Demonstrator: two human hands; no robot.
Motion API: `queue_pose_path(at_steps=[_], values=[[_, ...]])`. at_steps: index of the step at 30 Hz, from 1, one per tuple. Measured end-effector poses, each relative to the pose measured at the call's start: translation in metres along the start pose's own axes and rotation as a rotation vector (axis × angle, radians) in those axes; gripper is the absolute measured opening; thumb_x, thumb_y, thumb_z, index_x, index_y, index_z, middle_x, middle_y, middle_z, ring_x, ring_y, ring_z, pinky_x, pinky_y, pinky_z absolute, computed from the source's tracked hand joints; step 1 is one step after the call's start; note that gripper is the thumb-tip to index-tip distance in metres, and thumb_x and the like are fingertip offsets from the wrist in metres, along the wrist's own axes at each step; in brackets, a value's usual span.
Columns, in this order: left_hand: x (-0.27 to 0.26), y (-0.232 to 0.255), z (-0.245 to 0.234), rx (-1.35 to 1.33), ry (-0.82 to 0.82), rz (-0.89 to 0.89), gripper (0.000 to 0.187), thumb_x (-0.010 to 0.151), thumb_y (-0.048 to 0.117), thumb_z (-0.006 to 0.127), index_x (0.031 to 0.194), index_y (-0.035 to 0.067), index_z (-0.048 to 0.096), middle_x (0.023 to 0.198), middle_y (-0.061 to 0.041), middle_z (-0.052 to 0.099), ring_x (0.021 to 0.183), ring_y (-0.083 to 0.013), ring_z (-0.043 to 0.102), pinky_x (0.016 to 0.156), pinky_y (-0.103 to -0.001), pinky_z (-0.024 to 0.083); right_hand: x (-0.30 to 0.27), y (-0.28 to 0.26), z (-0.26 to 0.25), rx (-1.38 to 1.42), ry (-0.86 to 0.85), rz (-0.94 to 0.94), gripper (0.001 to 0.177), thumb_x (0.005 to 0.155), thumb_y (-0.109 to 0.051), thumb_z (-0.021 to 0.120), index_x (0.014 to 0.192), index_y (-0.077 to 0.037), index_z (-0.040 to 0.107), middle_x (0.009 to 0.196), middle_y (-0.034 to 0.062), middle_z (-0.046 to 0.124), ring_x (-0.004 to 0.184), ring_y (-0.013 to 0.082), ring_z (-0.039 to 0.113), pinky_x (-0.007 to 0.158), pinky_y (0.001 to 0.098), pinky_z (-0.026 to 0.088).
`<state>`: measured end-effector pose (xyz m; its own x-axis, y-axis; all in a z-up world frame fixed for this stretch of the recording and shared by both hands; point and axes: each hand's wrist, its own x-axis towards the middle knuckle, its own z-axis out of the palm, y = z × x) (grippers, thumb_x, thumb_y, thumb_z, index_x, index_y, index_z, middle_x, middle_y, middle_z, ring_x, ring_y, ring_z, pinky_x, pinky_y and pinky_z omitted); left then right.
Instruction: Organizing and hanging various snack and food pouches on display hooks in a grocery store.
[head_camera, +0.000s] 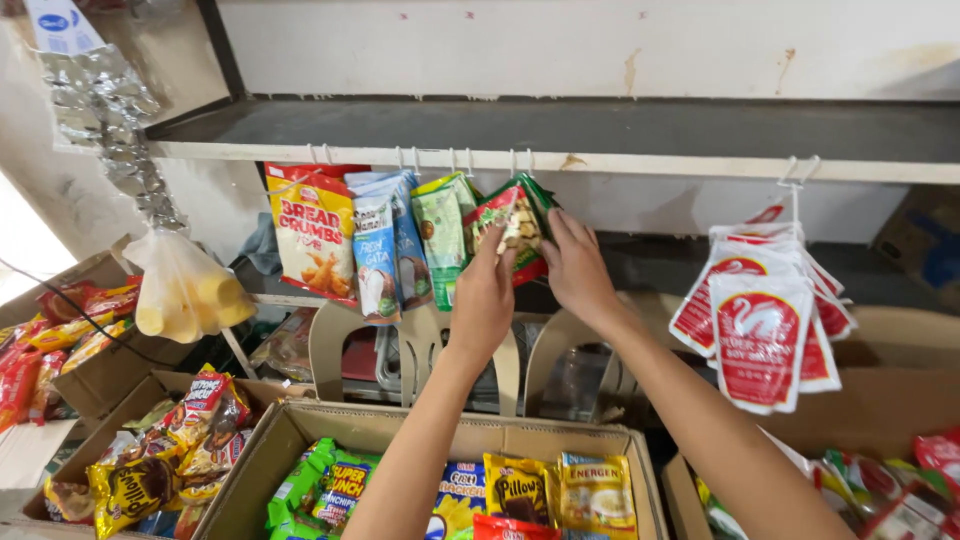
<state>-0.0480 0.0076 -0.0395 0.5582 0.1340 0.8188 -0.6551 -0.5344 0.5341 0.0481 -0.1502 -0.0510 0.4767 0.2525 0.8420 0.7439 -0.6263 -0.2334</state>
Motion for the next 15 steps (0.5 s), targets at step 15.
queue_pose_path(at_steps=[15], values=[[-0.177,0.077,0.104,-0.129,-0.123,0.016,0.032,0.095,-0.001,0.062,0.127,0.003,0.062,0.127,-0.016,0.068,0.117,-0.0381,0.062,0.1,-0.044,0.05,-0.248,0.008,-0.221,0.144,-0.184,0.449,0.033,0.097,-0.013,0.062,0.129,-0.005,0.065,0.107,0.01,0.076,0.09,0.0218,0.076,0.081,0.0321,0.057]])
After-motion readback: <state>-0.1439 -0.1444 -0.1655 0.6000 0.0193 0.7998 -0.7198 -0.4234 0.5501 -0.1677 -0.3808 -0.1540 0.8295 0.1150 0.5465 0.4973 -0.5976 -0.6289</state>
